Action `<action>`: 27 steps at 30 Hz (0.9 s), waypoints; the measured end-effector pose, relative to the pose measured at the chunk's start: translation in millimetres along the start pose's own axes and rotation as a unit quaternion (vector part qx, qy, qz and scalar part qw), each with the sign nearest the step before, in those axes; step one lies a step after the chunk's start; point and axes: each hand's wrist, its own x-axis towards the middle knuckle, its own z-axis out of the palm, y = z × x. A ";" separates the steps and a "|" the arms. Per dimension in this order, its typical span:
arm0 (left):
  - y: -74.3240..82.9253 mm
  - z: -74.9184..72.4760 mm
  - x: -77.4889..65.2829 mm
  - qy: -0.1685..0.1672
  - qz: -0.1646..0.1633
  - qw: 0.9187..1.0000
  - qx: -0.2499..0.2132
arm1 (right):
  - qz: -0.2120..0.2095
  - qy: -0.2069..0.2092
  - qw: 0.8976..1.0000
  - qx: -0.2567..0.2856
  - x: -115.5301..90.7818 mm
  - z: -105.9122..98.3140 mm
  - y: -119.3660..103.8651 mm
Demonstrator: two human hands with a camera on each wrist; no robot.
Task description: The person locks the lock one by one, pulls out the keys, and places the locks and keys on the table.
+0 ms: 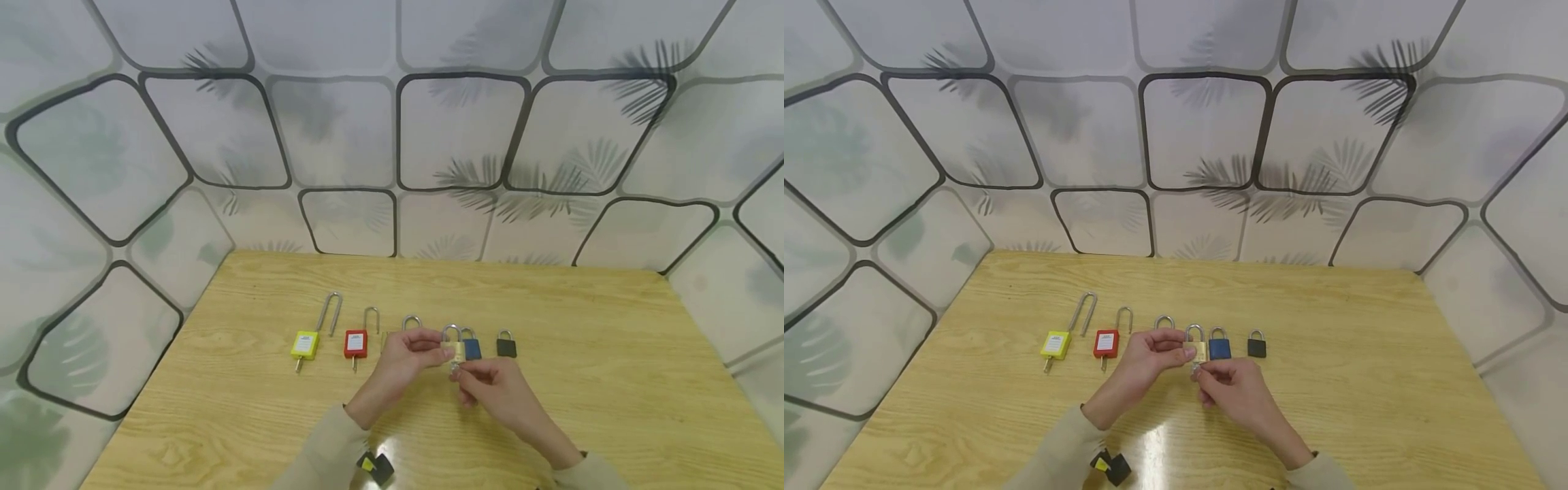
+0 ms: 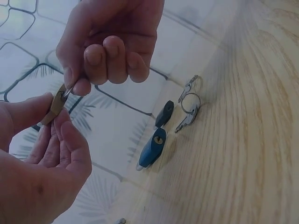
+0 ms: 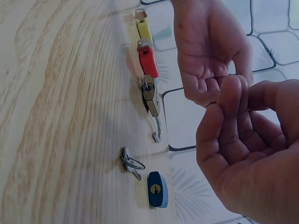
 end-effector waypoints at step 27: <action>2.0 2.1 -2.2 0.000 -0.002 0.999 -0.049 | 0.011 0.035 0.999 0.026 -0.7 5.4 -5.1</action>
